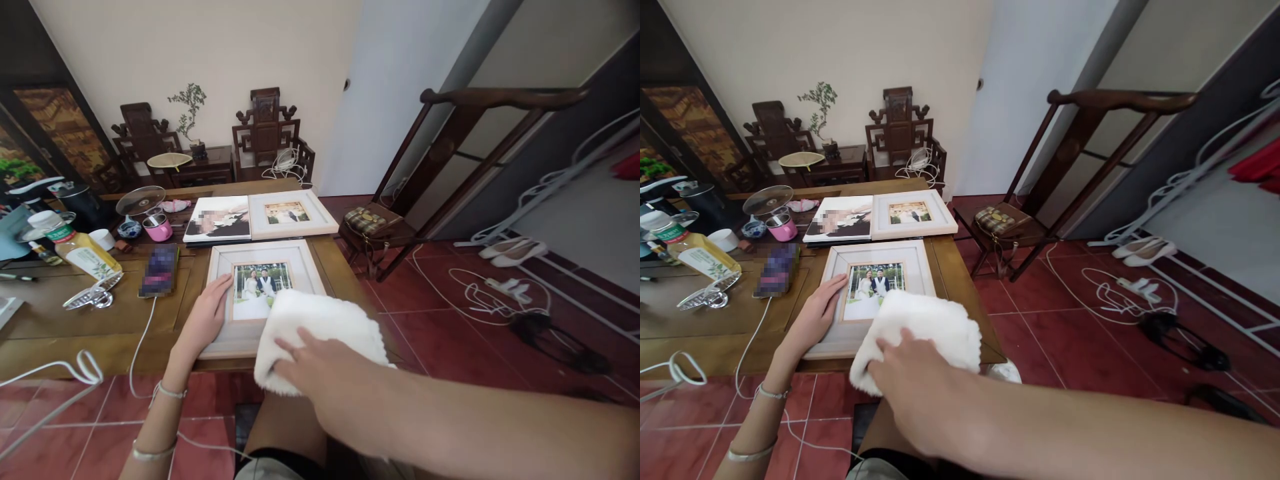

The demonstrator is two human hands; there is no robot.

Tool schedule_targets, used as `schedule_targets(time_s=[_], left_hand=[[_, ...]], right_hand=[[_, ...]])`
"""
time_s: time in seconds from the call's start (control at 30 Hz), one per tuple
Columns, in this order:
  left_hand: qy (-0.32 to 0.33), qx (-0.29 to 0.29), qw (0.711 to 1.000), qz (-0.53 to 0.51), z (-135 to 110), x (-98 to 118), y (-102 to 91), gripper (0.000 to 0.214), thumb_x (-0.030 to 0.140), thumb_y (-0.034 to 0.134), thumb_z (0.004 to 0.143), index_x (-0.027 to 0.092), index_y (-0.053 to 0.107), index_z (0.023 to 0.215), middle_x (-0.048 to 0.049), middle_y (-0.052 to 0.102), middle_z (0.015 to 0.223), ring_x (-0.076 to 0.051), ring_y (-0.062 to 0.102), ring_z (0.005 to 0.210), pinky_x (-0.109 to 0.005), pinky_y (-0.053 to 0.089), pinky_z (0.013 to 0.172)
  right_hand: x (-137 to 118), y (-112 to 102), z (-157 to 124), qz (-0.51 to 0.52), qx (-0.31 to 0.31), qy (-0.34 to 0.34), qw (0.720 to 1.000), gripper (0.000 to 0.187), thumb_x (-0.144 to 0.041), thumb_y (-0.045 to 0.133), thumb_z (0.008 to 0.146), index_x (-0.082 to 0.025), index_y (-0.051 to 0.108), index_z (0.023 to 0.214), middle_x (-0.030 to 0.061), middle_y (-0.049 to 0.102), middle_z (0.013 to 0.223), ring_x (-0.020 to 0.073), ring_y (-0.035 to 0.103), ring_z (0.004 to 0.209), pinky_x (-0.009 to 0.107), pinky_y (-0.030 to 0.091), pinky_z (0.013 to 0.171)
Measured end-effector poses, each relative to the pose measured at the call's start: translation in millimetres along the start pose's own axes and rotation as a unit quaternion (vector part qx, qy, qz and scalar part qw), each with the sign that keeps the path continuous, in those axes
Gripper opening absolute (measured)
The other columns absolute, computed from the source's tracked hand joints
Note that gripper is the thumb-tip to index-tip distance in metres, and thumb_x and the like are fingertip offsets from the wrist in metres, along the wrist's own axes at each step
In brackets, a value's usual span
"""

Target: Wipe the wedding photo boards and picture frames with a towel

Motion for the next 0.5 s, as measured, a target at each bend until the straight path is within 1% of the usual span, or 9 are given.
schedule_targets(time_s=[0.03, 0.1, 0.17, 0.2, 0.23, 0.3, 0.37, 0.43, 0.5], left_hand=[[0.001, 0.0, 1.0, 0.003, 0.1, 0.2, -0.4, 0.042, 0.021, 0.033, 0.096, 0.014, 0.055, 0.131, -0.0129, 0.052, 0.141, -0.022, 0.045, 0.134, -0.045, 0.033, 0.115], [0.004, -0.001, 1.0, 0.008, 0.4, 0.5, -1.2, 0.041, 0.02, 0.034, 0.095, 0.013, 0.056, 0.13, -0.0133, 0.052, 0.141, -0.023, 0.045, 0.134, -0.045, 0.034, 0.114], [0.01, -0.003, 1.0, 0.01, 0.6, 0.4, -1.6, 0.041, 0.02, 0.034, 0.095, 0.013, 0.056, 0.13, -0.0133, 0.052, 0.141, -0.023, 0.046, 0.133, -0.045, 0.035, 0.114], [0.014, -0.004, 1.0, 0.011, 0.6, 0.2, -1.6, 0.041, 0.019, 0.034, 0.095, 0.013, 0.056, 0.13, -0.0133, 0.052, 0.141, -0.023, 0.046, 0.133, -0.045, 0.035, 0.114], [0.017, -0.005, 1.0, 0.012, 0.6, -0.2, -1.5, 0.041, 0.019, 0.034, 0.095, 0.013, 0.056, 0.129, -0.0134, 0.053, 0.141, -0.022, 0.046, 0.133, -0.045, 0.035, 0.114], [0.021, -0.006, 1.0, 0.013, 0.5, -1.3, -1.0, 0.041, 0.019, 0.034, 0.095, 0.013, 0.056, 0.129, -0.0136, 0.052, 0.14, -0.023, 0.046, 0.133, -0.045, 0.035, 0.114], [0.021, -0.006, 1.0, 0.011, 0.4, -2.5, -0.3, 0.041, 0.019, 0.034, 0.095, 0.014, 0.057, 0.129, -0.0134, 0.053, 0.14, -0.023, 0.046, 0.133, -0.046, 0.035, 0.114], [0.02, -0.004, 1.0, 0.008, 0.3, -3.1, 0.0, 0.041, 0.019, 0.035, 0.095, 0.016, 0.057, 0.129, -0.0123, 0.053, 0.14, -0.023, 0.045, 0.134, -0.047, 0.034, 0.114], [0.019, -0.004, 1.0, 0.007, 0.4, -3.1, -0.1, 0.041, 0.019, 0.035, 0.095, 0.017, 0.056, 0.13, -0.0115, 0.052, 0.141, -0.023, 0.045, 0.134, -0.047, 0.034, 0.114]], right_hand=[[-5.6, 2.2, -2.3, 0.002, 0.003, -0.013, 1.0, 0.064, -0.008, 0.069, 0.054, -0.02, 0.064, 0.116, 0.017, 0.051, 0.139, 0.042, 0.052, 0.117, 0.048, 0.055, 0.077], [-7.9, 4.9, -3.1, 0.003, 0.009, -0.023, 1.0, 0.067, -0.008, 0.068, 0.055, -0.021, 0.062, 0.12, 0.0157, 0.045, 0.145, 0.0438, 0.046, 0.125, 0.051, 0.054, 0.082], [1.9, 6.2, 0.9, 0.008, 0.018, -0.013, 1.0, 0.073, -0.005, 0.063, 0.06, -0.021, 0.055, 0.131, 0.0141, 0.036, 0.152, 0.0446, 0.036, 0.133, 0.056, 0.05, 0.088], [11.0, 6.4, 4.5, 0.01, 0.028, -0.004, 1.0, 0.075, -0.003, 0.059, 0.063, -0.021, 0.05, 0.136, 0.0134, 0.031, 0.154, 0.0441, 0.03, 0.137, 0.058, 0.047, 0.093], [22.7, 6.5, 9.0, 0.007, 0.041, 0.011, 0.999, 0.077, 0.0, 0.055, 0.065, -0.022, 0.047, 0.139, 0.0132, 0.027, 0.156, 0.0433, 0.025, 0.139, 0.061, 0.041, 0.099], [52.3, 5.7, 20.1, -0.013, 0.073, 0.05, 0.996, 0.078, 0.005, 0.05, 0.067, -0.022, 0.045, 0.141, 0.0137, 0.022, 0.158, 0.041, 0.017, 0.142, 0.063, 0.029, 0.107], [84.7, 2.3, 32.7, -0.045, 0.112, 0.08, 0.989, 0.08, 0.008, 0.046, 0.067, -0.023, 0.045, 0.141, 0.0131, 0.019, 0.159, 0.039, 0.011, 0.144, 0.063, 0.022, 0.11], [115.7, -4.3, 44.7, -0.084, 0.151, 0.101, 0.98, 0.084, 0.012, 0.043, 0.066, -0.024, 0.044, 0.142, 0.0116, 0.016, 0.16, 0.0394, 0.008, 0.144, 0.064, 0.021, 0.109], [140.4, -12.9, 54.3, -0.109, 0.182, 0.116, 0.97, 0.086, 0.014, 0.038, 0.066, -0.024, 0.042, 0.143, 0.0101, 0.015, 0.16, 0.0406, 0.009, 0.144, 0.066, 0.025, 0.107]])
Point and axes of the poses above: each hand's wrist, its own z-axis towards the middle knuckle, its own y-axis out of the palm, x = y × z, the point moved 4 cm from there along z, towards the middle knuckle
